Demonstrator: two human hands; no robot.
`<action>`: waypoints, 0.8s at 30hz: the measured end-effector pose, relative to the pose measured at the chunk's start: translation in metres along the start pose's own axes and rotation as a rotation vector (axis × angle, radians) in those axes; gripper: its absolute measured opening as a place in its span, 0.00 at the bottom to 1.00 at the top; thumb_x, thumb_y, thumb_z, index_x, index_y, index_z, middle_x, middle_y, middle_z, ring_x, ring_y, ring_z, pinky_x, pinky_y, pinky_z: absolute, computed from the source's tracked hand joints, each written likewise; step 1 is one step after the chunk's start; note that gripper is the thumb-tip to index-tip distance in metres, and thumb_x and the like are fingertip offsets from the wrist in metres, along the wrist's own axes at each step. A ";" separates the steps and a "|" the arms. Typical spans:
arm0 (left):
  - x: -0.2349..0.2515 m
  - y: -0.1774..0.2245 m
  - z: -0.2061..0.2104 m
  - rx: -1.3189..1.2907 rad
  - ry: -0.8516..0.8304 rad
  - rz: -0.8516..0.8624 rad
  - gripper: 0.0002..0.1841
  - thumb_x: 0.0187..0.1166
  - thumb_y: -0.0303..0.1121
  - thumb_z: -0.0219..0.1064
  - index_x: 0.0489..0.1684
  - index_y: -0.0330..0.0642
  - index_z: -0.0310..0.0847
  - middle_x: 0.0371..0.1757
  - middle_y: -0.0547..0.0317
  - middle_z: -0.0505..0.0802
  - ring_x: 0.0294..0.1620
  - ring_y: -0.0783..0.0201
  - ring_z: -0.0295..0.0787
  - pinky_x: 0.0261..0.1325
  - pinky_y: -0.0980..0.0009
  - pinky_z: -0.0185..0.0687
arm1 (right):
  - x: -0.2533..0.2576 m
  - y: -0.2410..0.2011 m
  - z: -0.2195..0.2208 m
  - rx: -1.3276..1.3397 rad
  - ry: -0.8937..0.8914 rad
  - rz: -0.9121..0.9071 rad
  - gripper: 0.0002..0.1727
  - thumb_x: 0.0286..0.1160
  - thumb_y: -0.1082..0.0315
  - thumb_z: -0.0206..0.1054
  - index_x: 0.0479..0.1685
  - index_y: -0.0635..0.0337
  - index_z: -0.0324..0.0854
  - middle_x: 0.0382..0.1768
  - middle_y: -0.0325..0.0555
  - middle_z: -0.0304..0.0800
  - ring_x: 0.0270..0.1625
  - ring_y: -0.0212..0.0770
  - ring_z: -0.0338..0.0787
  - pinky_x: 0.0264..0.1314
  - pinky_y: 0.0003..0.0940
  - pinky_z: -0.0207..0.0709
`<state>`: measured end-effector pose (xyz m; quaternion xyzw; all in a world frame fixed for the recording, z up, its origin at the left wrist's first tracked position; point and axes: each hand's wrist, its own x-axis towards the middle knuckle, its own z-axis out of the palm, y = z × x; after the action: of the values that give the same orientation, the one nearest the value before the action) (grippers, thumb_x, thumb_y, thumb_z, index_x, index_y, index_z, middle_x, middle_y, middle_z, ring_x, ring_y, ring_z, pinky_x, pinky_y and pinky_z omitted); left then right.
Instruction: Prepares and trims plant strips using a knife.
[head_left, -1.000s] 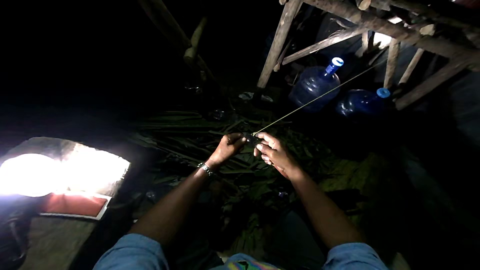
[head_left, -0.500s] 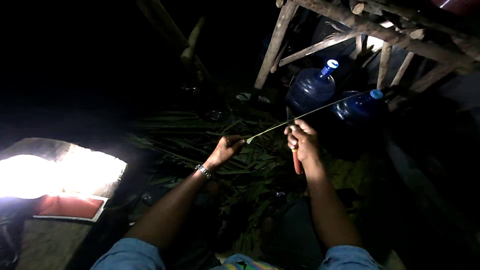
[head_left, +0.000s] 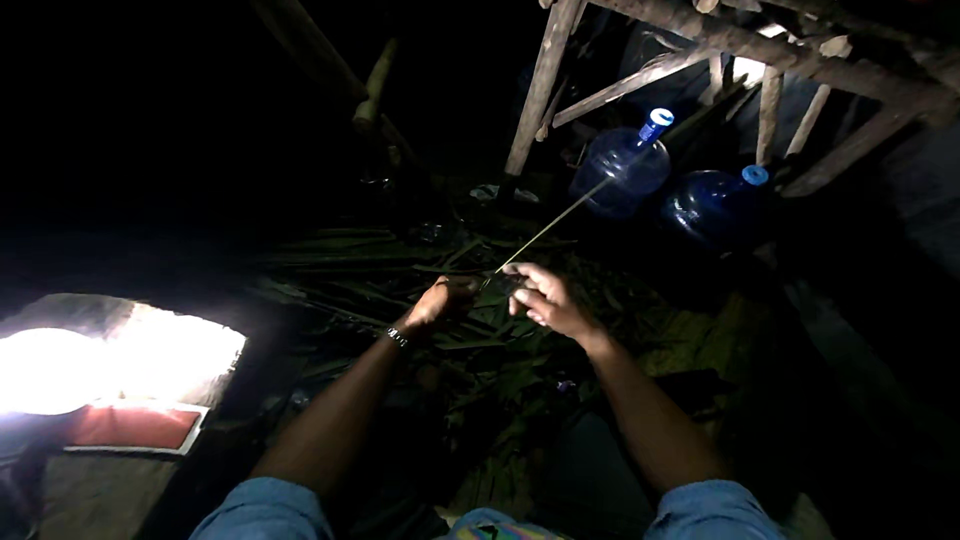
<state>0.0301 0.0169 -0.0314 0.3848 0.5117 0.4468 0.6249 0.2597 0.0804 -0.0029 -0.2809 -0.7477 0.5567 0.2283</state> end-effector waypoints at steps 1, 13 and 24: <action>-0.001 0.001 0.000 -0.040 -0.006 -0.035 0.12 0.89 0.26 0.49 0.40 0.39 0.79 0.21 0.68 0.79 0.15 0.78 0.69 0.19 0.84 0.66 | 0.004 0.001 0.010 -0.012 -0.039 0.015 0.24 0.86 0.70 0.55 0.80 0.62 0.69 0.34 0.37 0.90 0.21 0.21 0.73 0.23 0.18 0.65; 0.004 -0.008 -0.010 -0.058 -0.178 -0.017 0.13 0.80 0.24 0.51 0.28 0.45 0.80 0.23 0.71 0.83 0.20 0.79 0.74 0.25 0.84 0.72 | 0.006 0.003 0.023 0.049 0.098 0.033 0.18 0.86 0.72 0.55 0.70 0.66 0.76 0.32 0.37 0.89 0.20 0.21 0.70 0.22 0.18 0.63; 0.005 -0.009 -0.019 -0.035 -0.254 -0.090 0.15 0.82 0.23 0.49 0.27 0.47 0.79 0.20 0.73 0.82 0.17 0.81 0.73 0.20 0.86 0.69 | -0.019 -0.012 -0.047 0.245 0.543 -0.113 0.12 0.87 0.71 0.53 0.56 0.54 0.82 0.32 0.38 0.88 0.15 0.23 0.69 0.17 0.17 0.66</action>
<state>0.0138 0.0194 -0.0448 0.4041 0.4373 0.3747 0.7107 0.3026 0.0982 0.0209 -0.3478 -0.6011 0.5336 0.4827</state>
